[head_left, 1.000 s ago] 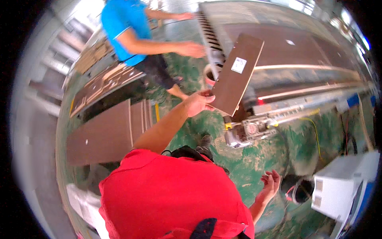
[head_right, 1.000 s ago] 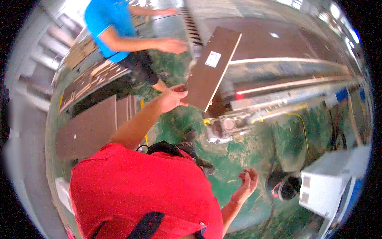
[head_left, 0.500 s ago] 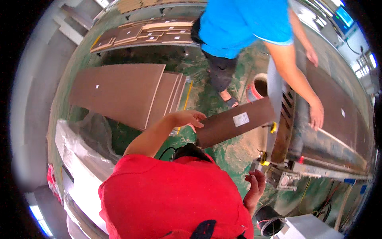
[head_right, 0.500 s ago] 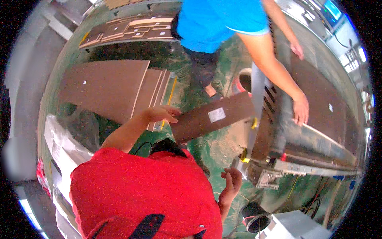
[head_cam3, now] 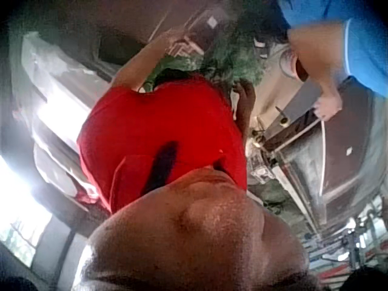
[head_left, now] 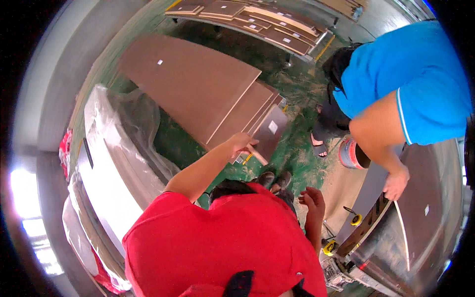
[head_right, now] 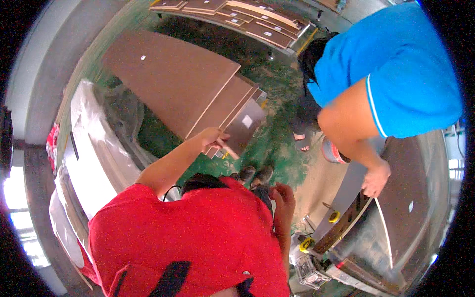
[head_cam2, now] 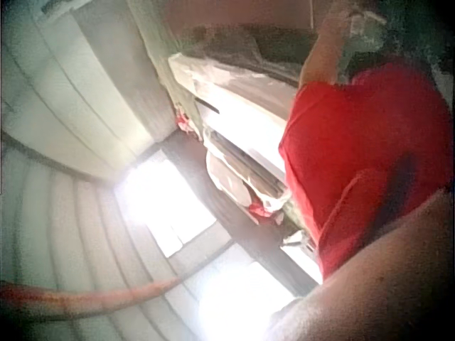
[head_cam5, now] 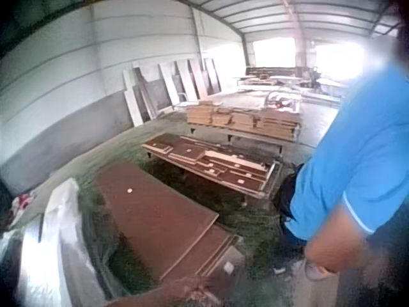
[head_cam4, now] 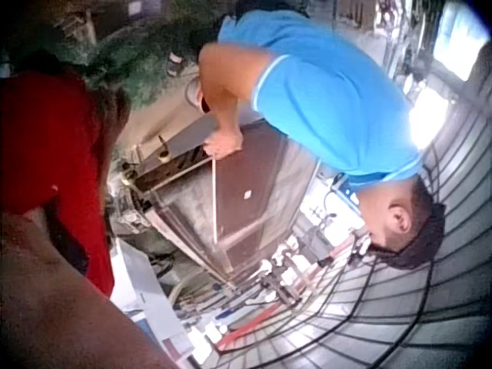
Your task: The person sorts and stacks various wooden panels and planks in a workshop. They move pieces from a large work table to a designated stacking area, organizing them by size and type.
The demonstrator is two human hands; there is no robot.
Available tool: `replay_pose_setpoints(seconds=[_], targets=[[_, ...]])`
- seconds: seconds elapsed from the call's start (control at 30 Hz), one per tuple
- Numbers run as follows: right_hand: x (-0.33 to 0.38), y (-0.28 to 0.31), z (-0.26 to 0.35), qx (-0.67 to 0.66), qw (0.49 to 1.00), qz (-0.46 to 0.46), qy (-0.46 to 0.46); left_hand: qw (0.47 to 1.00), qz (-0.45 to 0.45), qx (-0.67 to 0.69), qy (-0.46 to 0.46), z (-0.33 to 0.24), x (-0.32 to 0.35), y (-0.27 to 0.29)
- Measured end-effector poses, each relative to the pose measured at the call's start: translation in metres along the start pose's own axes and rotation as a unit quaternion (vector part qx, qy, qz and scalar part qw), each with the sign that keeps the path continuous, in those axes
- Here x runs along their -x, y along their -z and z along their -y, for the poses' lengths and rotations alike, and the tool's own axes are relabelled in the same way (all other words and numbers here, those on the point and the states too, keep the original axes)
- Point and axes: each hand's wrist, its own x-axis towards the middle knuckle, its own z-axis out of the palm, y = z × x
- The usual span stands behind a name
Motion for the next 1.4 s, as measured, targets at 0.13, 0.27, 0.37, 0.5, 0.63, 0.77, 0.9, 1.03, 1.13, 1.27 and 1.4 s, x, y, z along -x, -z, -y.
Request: replay_pose_setpoints(seconds=[0.13,0.27,0.37,0.5,0.63,0.77,0.9,1.03,1.13,1.27,1.4], targets=[[-0.061,-0.001,0.006,0.013,0.996,0.091,-0.010,0.974,-0.033,0.223,-0.021,-0.023,0.002,-0.034],[-0.119,-0.027,0.028,0.041,0.986,0.162,-0.022,0.930,-0.016,0.363,-0.045,-0.050,0.002,-0.051],[-0.161,-0.057,0.047,-0.038,0.978,0.157,-0.130,0.897,-0.012,0.440,-0.043,-0.080,0.007,-0.072],[-0.213,-0.097,0.057,-0.171,0.954,0.193,-0.152,0.858,0.019,0.512,-0.028,-0.099,-0.013,-0.077],[-0.280,-0.132,0.046,-0.189,0.951,0.176,-0.169,0.844,0.024,0.535,-0.033,-0.121,-0.043,-0.074],[-0.328,-0.179,0.051,-0.173,0.973,0.077,-0.134,0.866,0.035,0.497,-0.051,-0.143,-0.071,-0.045],[-0.381,-0.208,0.080,-0.147,0.975,0.048,-0.160,0.938,0.037,0.341,-0.054,-0.174,-0.103,0.000],[-0.460,-0.225,0.089,-0.139,0.968,-0.020,-0.207,0.961,0.028,0.272,-0.036,-0.184,-0.142,0.064],[-0.517,-0.235,0.109,-0.108,0.967,-0.096,-0.211,0.936,-0.020,0.347,-0.062,-0.179,-0.143,0.123],[-0.610,-0.236,0.123,-0.097,0.974,-0.060,-0.195,0.885,-0.105,0.451,-0.043,-0.128,-0.157,0.195],[-0.722,-0.263,0.152,-0.089,0.980,-0.069,-0.162,0.802,-0.226,0.554,0.003,-0.059,-0.169,0.224]])
